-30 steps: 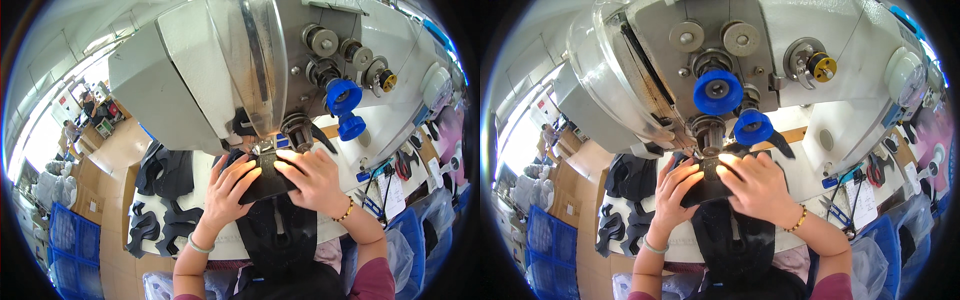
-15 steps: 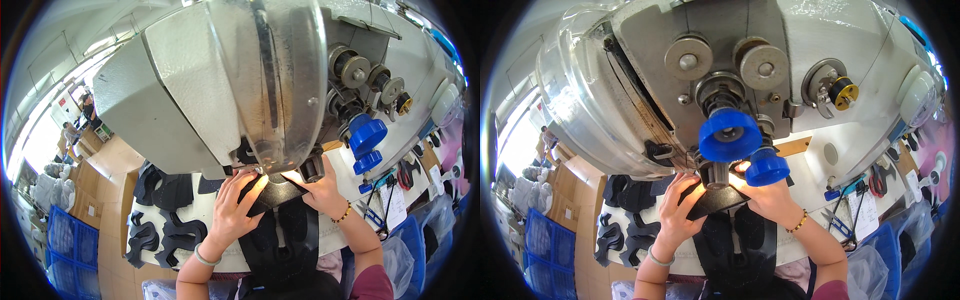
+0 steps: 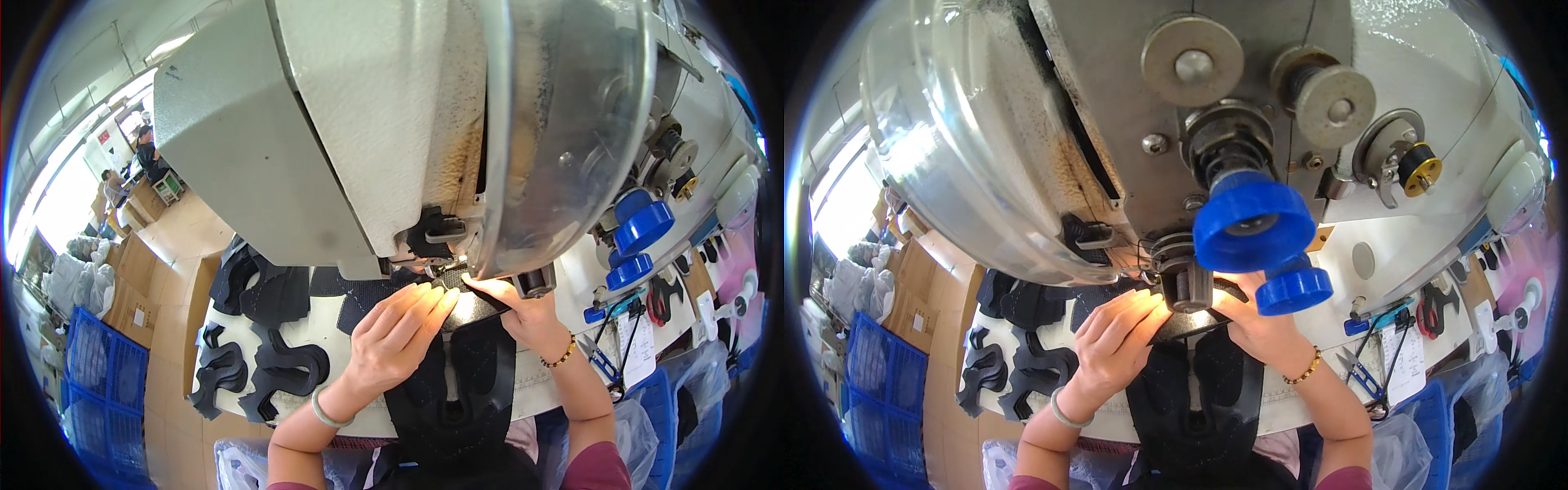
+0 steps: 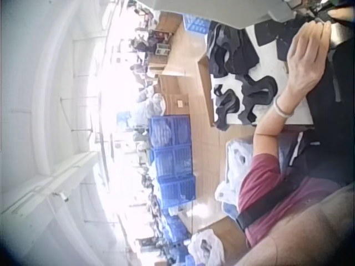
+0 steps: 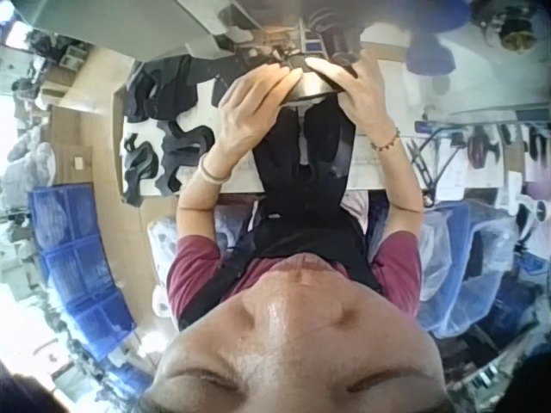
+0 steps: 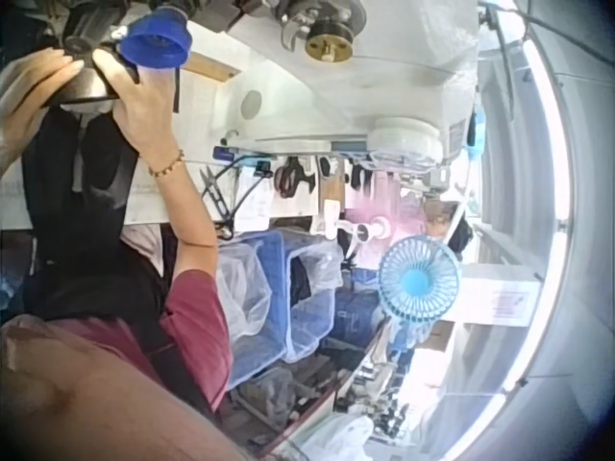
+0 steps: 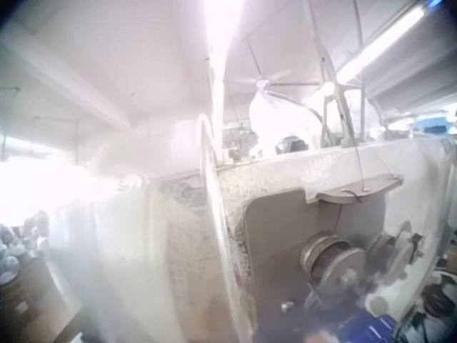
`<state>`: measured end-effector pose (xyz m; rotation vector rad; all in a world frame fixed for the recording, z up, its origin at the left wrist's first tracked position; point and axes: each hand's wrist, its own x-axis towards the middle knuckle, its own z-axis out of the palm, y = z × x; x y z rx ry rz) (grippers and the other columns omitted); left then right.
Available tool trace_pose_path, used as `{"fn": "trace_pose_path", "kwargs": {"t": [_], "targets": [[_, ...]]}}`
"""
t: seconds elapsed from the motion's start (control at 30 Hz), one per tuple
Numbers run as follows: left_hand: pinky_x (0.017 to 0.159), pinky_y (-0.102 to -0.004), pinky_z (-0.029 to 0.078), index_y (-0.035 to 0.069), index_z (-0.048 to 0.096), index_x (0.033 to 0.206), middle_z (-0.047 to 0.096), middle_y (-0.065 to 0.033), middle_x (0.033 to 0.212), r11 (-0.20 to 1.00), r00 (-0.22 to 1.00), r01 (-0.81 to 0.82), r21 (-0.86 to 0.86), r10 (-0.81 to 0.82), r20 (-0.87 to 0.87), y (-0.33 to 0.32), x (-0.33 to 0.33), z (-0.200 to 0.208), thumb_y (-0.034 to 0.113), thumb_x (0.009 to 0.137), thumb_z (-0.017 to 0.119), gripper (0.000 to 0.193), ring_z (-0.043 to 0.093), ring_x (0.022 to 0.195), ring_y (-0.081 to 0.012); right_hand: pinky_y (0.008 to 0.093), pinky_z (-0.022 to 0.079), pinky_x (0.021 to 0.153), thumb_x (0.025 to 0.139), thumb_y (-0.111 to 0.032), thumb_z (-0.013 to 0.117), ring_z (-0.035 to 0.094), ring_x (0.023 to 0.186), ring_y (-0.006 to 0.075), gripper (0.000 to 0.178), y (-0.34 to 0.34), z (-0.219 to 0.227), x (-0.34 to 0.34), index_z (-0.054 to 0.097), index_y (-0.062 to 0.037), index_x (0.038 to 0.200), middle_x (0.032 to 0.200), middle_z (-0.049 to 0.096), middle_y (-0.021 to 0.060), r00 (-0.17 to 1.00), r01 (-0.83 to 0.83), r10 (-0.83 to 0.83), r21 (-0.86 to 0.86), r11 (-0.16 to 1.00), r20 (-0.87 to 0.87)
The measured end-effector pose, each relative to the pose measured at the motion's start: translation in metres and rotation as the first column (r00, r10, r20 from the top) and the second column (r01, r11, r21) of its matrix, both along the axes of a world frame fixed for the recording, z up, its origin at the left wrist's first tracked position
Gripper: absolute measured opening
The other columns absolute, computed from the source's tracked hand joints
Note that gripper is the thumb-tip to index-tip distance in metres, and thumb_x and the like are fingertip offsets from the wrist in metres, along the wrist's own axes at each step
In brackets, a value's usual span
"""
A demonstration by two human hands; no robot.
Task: The person aligns fabric shoe upper pieces and stitches them together using a sewing machine, guiding the material with both hands.
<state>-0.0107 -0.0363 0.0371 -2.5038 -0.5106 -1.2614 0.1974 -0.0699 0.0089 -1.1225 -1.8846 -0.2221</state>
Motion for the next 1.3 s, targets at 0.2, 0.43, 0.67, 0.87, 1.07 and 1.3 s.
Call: {"fn": "trace_pose_path", "kwargs": {"t": [0.2, 0.43, 0.67, 0.87, 1.07, 1.3], "targets": [[0.079, -0.0278, 0.054, 0.003, 0.069, 0.091, 0.064, -0.0026, 0.091, 0.999, 0.999, -0.014, 0.04, 0.012, 0.032, 0.002, 0.002, -0.001, 0.003, 0.062, 0.066, 0.029, 0.063, 0.085, -0.018, 0.0432, 0.033, 0.099, 0.054, 0.01, 0.049, 0.049, 0.11, 0.0308, 0.059, -0.003, -0.005, 0.003, 0.067, -0.0136, 0.104, 0.113, 0.058, 0.0094, 1.0, -0.007, 0.007, -0.013, 1.0, 0.028], [0.079, -0.028, 0.055, 0.003, 0.069, 0.087, 0.064, -0.0028, 0.089, 0.998, 0.998, -0.008, 0.068, 0.004, 0.058, 0.007, 0.006, -0.006, 0.002, 0.061, 0.069, 0.027, 0.064, 0.084, -0.0185, 0.0423, 0.033, 0.102, 0.069, 0.003, 0.056, 0.05, 0.114, 0.0298, 0.048, -0.004, 0.005, 0.005, 0.066, -0.0179, 0.11, 0.117, 0.058, 0.013, 0.991, -0.095, 0.086, -0.079, 0.992, -0.101], [0.078, -0.0349, 0.052, 0.002, 0.064, 0.082, 0.061, -0.0058, 0.092, 0.999, 0.996, 0.049, 0.011, -0.049, 0.079, 0.015, 0.004, -0.014, 0.002, 0.055, 0.071, 0.028, 0.061, 0.09, -0.0262, 0.0384, 0.044, 0.09, 0.079, -0.011, 0.063, 0.058, 0.102, 0.0265, 0.027, -0.007, 0.009, -0.001, 0.068, -0.0165, 0.105, 0.109, 0.062, 0.0099, 0.971, -0.11, 0.066, -0.186, 0.976, -0.229], [0.076, -0.0382, 0.047, 0.001, 0.063, 0.082, 0.056, -0.0091, 0.092, 0.999, 0.995, -0.031, 0.038, 0.027, 0.096, 0.004, 0.013, -0.024, 0.002, 0.055, 0.073, 0.029, 0.056, 0.086, -0.0274, 0.0378, 0.047, 0.08, 0.076, -0.007, 0.063, 0.059, 0.092, 0.0287, 0.02, -0.014, 0.011, -0.009, 0.068, -0.0084, 0.095, 0.1, 0.063, 0.0101, 0.976, 0.063, -0.073, 0.052, 0.997, 0.205], [0.077, -0.0346, 0.047, 0.002, 0.064, 0.09, 0.057, -0.0079, 0.094, 0.992, 0.991, -0.119, 0.041, 0.116, 0.069, 0.001, 0.018, -0.018, 0.006, 0.064, 0.07, 0.027, 0.057, 0.088, -0.0227, 0.037, 0.046, 0.065, 0.065, -0.004, 0.067, 0.057, 0.076, 0.027, 0.05, -0.043, 0.021, -0.029, 0.054, 0.0027, 0.112, 0.104, 0.057, 0.015, 0.976, 0.111, -0.103, -0.027, 0.993, 0.194], [0.079, -0.0312, 0.049, 0.009, 0.07, 0.091, 0.059, -0.0023, 0.094, 0.99, 0.992, -0.074, 0.121, 0.061, 0.109, 0.011, 0.009, -0.023, 0.006, 0.061, 0.07, 0.03, 0.057, 0.089, -0.0187, 0.0282, 0.046, 0.064, 0.077, -0.016, 0.068, 0.056, 0.08, 0.0151, 0.041, -0.019, 0.031, 0.029, 0.053, -0.0012, 0.112, 0.096, 0.06, 0.0102, 0.923, -0.082, -0.197, -0.67, 0.738, -0.33]]}}
